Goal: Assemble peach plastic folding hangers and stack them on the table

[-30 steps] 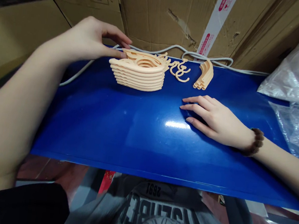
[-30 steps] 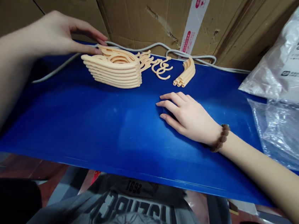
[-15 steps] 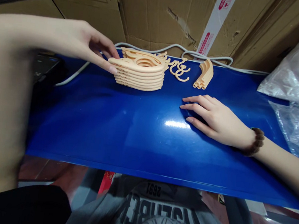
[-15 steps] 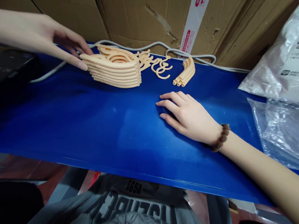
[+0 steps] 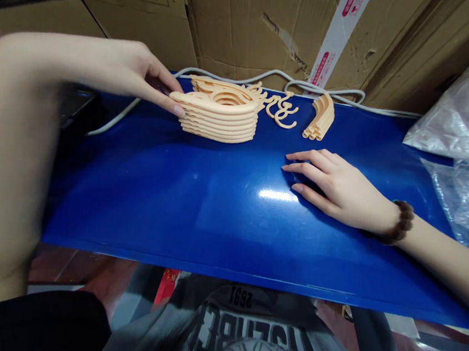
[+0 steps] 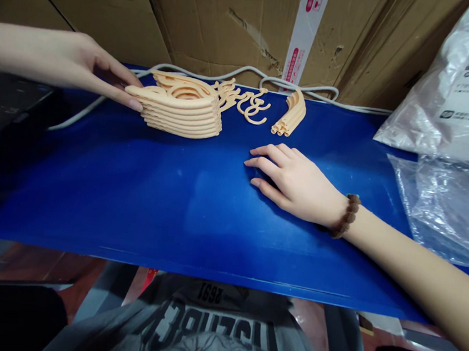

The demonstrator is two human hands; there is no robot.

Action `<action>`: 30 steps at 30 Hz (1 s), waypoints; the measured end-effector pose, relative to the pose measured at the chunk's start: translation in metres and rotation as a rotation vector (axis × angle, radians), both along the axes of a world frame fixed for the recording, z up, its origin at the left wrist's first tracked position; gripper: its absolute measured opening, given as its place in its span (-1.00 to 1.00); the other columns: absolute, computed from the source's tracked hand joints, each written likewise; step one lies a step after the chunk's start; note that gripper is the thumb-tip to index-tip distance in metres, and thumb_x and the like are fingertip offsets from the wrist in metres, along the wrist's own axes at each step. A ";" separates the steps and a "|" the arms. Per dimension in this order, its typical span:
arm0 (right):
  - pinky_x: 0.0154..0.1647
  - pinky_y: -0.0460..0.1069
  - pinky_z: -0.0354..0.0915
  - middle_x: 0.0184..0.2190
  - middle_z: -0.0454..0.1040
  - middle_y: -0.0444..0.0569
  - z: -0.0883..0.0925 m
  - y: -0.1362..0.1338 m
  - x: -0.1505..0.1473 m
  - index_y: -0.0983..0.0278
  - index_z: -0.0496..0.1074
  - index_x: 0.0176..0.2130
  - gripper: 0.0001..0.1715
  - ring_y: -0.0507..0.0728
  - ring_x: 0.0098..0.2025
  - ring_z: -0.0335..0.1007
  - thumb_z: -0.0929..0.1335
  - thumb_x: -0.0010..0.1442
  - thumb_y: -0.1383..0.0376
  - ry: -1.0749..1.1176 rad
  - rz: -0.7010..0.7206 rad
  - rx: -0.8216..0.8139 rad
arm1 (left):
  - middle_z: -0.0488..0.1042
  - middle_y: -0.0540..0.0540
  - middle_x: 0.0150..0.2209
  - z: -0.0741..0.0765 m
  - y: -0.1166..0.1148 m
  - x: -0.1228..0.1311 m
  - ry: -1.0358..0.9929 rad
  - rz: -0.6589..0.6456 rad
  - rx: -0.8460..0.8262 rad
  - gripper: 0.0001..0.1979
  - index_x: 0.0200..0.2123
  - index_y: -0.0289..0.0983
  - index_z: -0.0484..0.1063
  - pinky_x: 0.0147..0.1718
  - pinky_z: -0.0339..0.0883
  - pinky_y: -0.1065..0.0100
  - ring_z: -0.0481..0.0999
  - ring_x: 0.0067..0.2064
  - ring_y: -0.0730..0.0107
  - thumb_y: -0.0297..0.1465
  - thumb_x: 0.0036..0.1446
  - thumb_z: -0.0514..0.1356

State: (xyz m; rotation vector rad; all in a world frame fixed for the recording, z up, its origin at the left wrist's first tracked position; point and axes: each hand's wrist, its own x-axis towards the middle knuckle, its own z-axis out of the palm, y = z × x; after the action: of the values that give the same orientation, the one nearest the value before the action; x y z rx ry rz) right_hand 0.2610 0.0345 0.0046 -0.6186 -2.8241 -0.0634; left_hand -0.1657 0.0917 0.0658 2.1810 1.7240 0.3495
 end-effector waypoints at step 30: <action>0.12 0.27 0.37 0.23 0.46 0.24 0.000 0.000 -0.001 0.33 0.46 0.18 -0.54 0.34 0.14 0.46 0.22 0.50 0.14 -0.015 -0.029 -0.033 | 0.59 -0.23 0.08 -0.016 -0.003 0.036 -0.221 -0.012 0.207 -0.24 0.20 -0.43 0.51 0.26 0.30 0.15 0.54 0.11 0.15 -0.04 0.04 0.35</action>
State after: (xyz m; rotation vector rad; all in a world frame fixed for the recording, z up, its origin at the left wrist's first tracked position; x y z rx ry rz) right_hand 0.2604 0.0341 0.0047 -0.6690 -2.8359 -0.0268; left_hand -0.1302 0.0887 0.0494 2.1936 1.6147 0.7657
